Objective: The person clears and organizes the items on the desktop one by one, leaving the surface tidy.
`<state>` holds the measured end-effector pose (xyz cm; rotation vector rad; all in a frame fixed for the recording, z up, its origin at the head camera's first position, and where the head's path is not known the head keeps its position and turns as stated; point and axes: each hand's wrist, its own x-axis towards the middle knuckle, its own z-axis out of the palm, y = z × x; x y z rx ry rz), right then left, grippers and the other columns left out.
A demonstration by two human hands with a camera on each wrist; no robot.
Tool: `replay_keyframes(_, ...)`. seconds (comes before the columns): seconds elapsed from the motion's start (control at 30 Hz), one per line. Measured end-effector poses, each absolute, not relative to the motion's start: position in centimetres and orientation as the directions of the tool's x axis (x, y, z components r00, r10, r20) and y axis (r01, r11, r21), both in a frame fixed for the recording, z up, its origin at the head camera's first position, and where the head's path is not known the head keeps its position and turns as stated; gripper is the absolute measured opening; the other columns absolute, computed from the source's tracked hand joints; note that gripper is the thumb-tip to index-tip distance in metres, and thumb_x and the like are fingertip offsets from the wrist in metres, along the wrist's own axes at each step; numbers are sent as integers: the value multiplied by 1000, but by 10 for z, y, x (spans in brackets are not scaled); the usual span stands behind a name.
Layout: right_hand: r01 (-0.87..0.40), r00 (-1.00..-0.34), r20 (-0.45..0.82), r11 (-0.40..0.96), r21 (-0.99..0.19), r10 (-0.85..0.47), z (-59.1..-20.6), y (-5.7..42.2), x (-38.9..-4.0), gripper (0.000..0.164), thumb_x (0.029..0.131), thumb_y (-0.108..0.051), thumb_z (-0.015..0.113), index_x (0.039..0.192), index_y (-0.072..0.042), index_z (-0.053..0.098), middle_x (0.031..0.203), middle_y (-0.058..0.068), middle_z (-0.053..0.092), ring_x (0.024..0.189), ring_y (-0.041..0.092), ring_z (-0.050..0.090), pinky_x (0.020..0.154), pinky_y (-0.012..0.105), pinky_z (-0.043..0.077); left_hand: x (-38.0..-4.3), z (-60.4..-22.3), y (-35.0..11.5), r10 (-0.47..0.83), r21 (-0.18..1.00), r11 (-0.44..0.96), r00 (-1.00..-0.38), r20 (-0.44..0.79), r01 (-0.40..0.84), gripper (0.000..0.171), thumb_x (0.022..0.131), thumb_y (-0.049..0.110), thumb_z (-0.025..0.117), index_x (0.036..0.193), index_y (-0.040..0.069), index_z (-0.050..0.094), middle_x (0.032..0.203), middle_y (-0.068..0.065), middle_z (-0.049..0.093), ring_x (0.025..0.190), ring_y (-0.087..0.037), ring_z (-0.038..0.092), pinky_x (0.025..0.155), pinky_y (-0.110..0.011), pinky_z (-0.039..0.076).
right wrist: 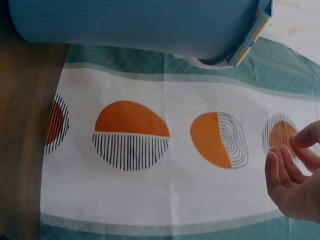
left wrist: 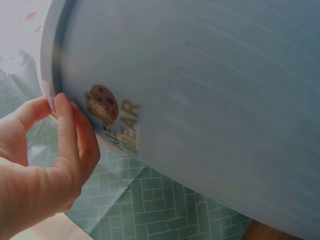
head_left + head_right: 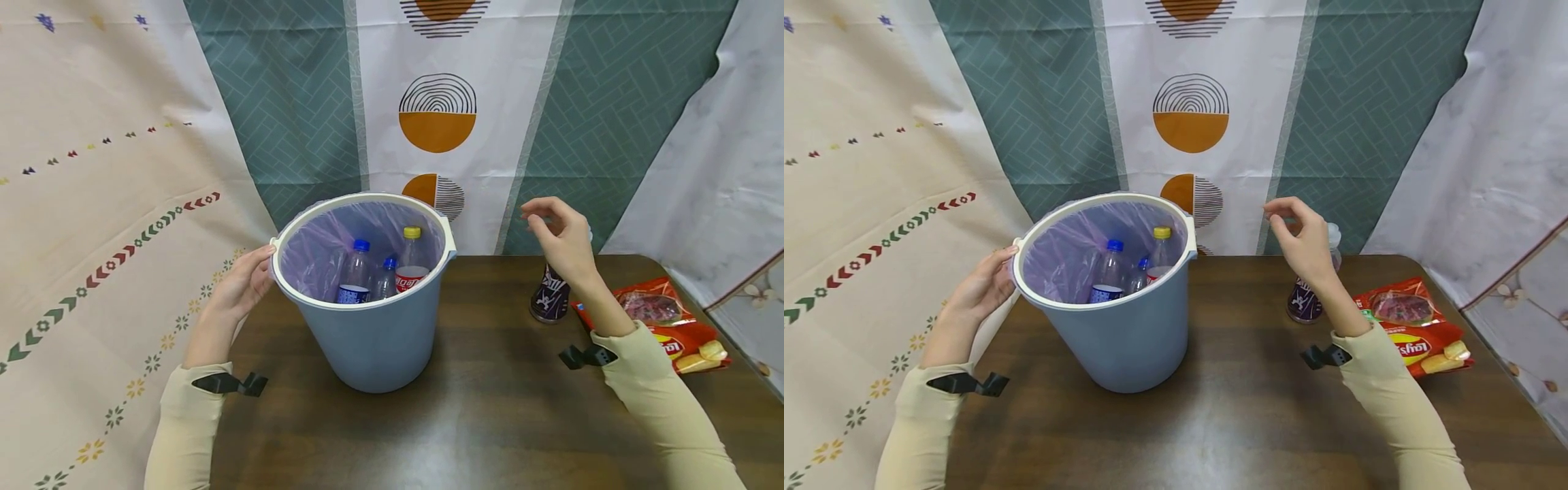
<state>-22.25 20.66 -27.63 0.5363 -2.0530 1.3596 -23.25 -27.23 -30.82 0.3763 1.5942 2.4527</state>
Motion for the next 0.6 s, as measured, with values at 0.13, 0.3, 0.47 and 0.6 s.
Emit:
replay_keyframes(0.13, -624, -720, 691, 371, -688, 71, -282, 213, -224, 18, 89, 3, 48, 101, 13, 57, 88, -9, 59, 81, 2, 58, 69, 10, 51, -233, -308, -273, 298, 913, -408, -948, 114, -19, 25, 97, 9, 40, 96, 7, 65, 79, 1, 66, 65, -5, 62, 60, -12, 55)
replay_keyframes(0.3, -593, -717, 678, 372, -714, 159, -289, 221, -226, 18, 89, 2, 47, 101, 11, 57, 87, -6, 60, 80, 10, 60, 68, 11, 51, -232, -307, -273, 300, 913, -408, -947, 115, -18, 24, 97, 9, 41, 97, 6, 64, 80, 0, 67, 64, -5, 63, 59, -12, 55)
replay_keyframes(0.47, -580, -701, 676, 370, -726, 226, -297, 230, -229, 19, 89, 2, 46, 102, 11, 57, 88, -10, 59, 79, 5, 59, 67, 10, 50, -233, -307, -272, 303, 912, -409, -946, 115, -20, 23, 97, 9, 41, 98, 6, 64, 81, 0, 66, 65, -5, 63, 60, -12, 55)
replay_keyframes(0.6, -588, -672, 687, 366, -721, 276, -303, 236, -231, 20, 88, 3, 45, 101, 12, 57, 88, -3, 60, 79, 2, 58, 67, 10, 49, -233, -308, -272, 307, 909, -416, -945, 113, -27, 22, 97, 8, 42, 98, 6, 64, 81, 0, 66, 66, -6, 63, 61, -12, 55)
